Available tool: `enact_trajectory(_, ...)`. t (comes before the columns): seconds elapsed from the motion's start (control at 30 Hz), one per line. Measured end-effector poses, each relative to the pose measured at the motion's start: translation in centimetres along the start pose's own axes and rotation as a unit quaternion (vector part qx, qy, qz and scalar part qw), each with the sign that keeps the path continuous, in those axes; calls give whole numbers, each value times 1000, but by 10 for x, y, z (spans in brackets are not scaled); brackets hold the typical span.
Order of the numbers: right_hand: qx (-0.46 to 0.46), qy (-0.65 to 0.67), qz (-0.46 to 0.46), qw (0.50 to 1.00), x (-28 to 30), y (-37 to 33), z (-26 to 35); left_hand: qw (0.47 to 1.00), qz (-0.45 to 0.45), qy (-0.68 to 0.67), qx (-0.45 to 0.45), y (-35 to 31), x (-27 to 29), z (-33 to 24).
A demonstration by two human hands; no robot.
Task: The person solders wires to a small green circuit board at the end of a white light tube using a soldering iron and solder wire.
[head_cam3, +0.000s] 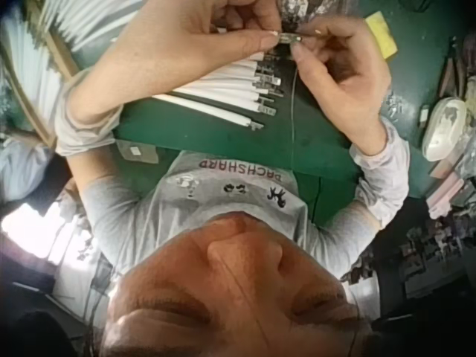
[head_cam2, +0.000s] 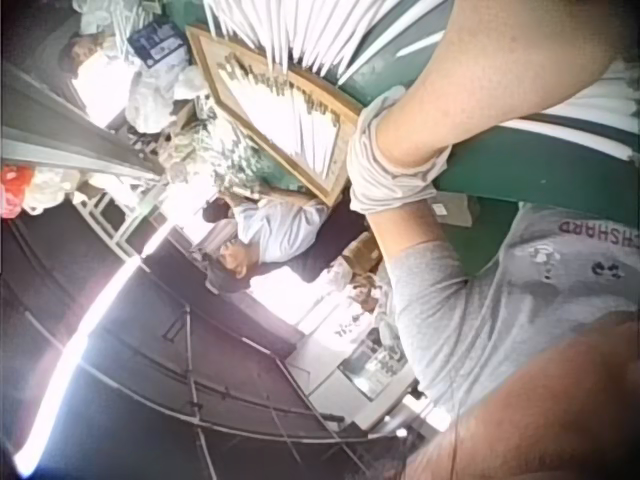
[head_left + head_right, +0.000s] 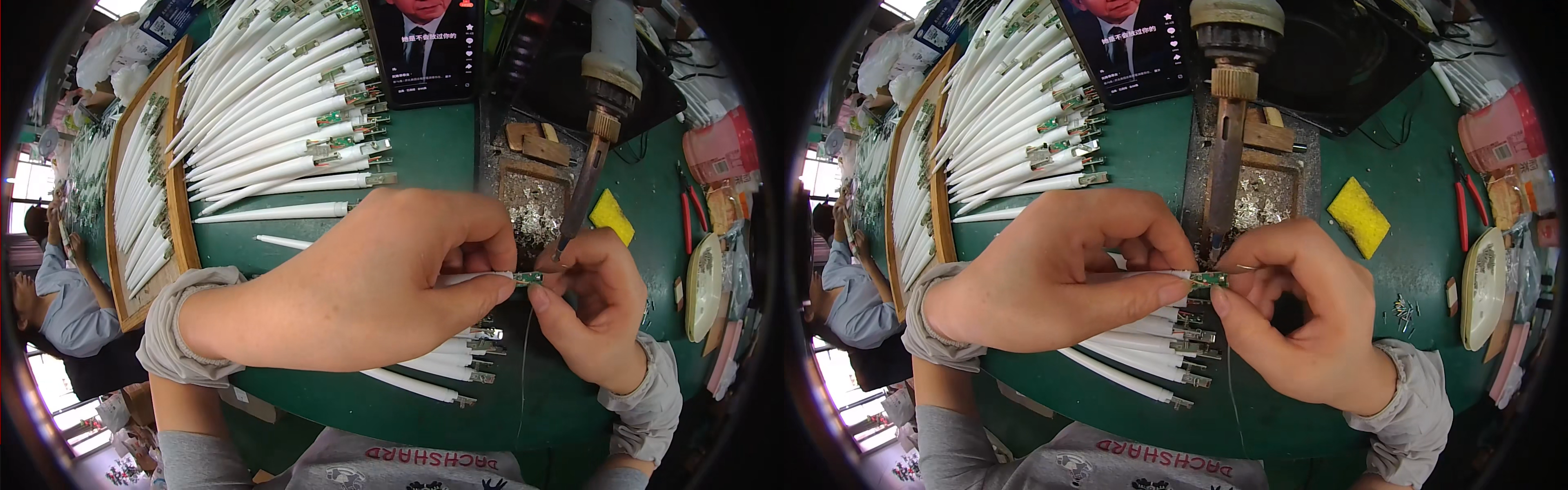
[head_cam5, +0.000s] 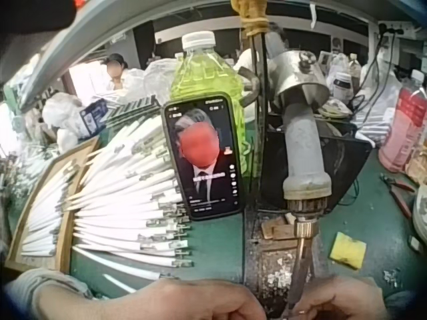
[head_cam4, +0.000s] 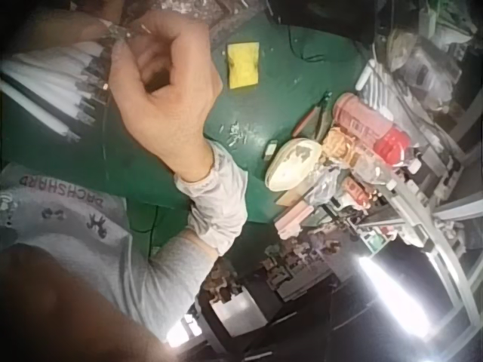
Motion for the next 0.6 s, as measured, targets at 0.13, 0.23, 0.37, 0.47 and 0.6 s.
enact_trajectory(0.13, 195, -233, -14, 953, -2, 2, 26, 1000, -6, -20, 8, 0, 0, 3)
enact_trajectory(0.23, 250, -314, -16, 916, -8, -1, 34, 1000, -12, -10, -2, 1, -1, 3)
enact_trajectory(0.37, 278, -361, -20, 890, -10, -2, 36, 998, -32, 49, -37, 0, 0, 2)
enact_trajectory(0.47, 299, -387, -20, 872, -12, -4, 37, 997, -42, 56, -42, -1, -1, 2)
enact_trajectory(0.6, 283, -399, -30, 872, -16, -4, 37, 999, -37, 25, -16, 1, -3, 7)
Point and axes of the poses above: each hand's wrist, its own y-axis towards the middle knuckle, its own x-axis out of the back of the hand, z = x × y, the point moved 6 cm from there along y, towards the middle knuckle, and after that the axes turned 1 degree about -x, right-handed, at the moved point
